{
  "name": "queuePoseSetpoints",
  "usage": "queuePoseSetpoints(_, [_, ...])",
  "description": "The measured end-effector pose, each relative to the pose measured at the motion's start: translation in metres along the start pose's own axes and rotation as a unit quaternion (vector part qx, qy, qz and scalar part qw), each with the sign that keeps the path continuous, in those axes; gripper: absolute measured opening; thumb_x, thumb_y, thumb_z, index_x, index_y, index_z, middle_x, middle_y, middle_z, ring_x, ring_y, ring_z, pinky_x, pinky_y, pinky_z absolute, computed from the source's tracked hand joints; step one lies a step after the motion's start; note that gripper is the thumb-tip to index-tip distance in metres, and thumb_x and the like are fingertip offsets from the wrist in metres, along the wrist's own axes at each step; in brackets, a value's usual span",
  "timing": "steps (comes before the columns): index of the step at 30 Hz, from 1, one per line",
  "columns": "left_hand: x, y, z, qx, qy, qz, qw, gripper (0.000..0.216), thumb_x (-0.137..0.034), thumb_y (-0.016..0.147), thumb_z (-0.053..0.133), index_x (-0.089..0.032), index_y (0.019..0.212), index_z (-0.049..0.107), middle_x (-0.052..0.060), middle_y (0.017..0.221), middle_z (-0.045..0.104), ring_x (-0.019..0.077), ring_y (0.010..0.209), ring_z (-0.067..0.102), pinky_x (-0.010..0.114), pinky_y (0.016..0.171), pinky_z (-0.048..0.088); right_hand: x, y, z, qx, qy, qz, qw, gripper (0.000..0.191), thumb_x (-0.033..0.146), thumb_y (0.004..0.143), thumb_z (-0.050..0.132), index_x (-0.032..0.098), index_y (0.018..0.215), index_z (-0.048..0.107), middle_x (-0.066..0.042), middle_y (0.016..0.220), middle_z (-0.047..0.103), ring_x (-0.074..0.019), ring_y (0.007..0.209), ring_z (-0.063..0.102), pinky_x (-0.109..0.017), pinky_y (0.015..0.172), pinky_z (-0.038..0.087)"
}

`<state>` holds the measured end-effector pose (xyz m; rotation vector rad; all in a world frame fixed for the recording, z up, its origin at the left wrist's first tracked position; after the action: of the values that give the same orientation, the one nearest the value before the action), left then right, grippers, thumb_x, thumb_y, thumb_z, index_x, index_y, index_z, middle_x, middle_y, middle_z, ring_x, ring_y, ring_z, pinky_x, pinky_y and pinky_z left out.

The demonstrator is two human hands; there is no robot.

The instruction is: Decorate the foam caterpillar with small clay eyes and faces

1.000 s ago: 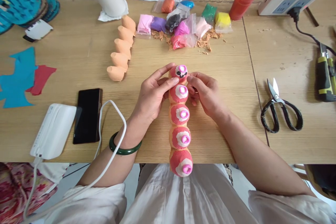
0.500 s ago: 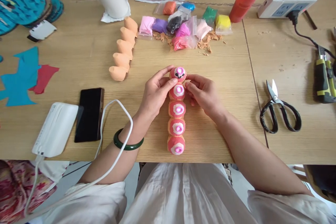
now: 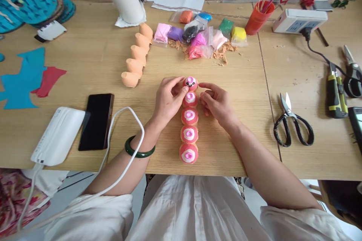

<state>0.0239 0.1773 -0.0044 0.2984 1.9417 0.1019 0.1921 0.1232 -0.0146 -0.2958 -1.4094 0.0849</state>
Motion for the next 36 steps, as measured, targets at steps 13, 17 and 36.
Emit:
queuePoseSetpoints(13, [-0.007, 0.004, 0.001, 0.069, -0.075, 0.007, 0.995, 0.040, -0.032, 0.088, 0.076, -0.019, 0.125, 0.077, 0.011, 0.128, 0.074, 0.0225, 0.111, 0.075, 0.035, 0.102, 0.061, -0.001, 0.000, 0.001, 0.015, -0.026, -0.015, 0.999, 0.030, 0.026, 0.083, 0.065, 0.018, 0.111, 0.065, 0.013, 0.052, 0.051, -0.0076, 0.038, 0.043, -0.021, 0.035, 0.034])
queuePoseSetpoints(17, [-0.006, 0.006, -0.001, 0.060, -0.058, 0.022, 0.996, 0.035, -0.030, 0.087, 0.078, -0.022, 0.121, 0.080, 0.009, 0.123, 0.076, 0.0220, 0.108, 0.075, 0.034, 0.098, 0.061, 0.001, 0.000, 0.002, 0.019, -0.022, -0.018, 0.999, 0.029, 0.026, 0.083, 0.067, 0.019, 0.111, 0.065, 0.013, 0.051, 0.050, -0.0080, 0.038, 0.043, -0.021, 0.034, 0.033])
queuePoseSetpoints(36, [-0.006, 0.009, -0.002, 0.080, -0.050, 0.028, 0.995, 0.035, -0.030, 0.086, 0.078, -0.023, 0.119, 0.081, 0.009, 0.124, 0.077, 0.0226, 0.106, 0.076, 0.033, 0.093, 0.063, -0.001, 0.001, 0.002, 0.014, -0.018, -0.012, 1.000, 0.028, 0.025, 0.081, 0.066, 0.018, 0.109, 0.066, 0.012, 0.051, 0.050, -0.0083, 0.039, 0.042, -0.022, 0.034, 0.034])
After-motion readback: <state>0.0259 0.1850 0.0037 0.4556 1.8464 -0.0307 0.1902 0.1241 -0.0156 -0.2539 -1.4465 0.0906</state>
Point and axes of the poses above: each hand's wrist, its own y-axis towards the middle knuckle, its own z-axis out of the palm, x = y × z, the point moved 7 cm from there along y, towards the middle knuckle
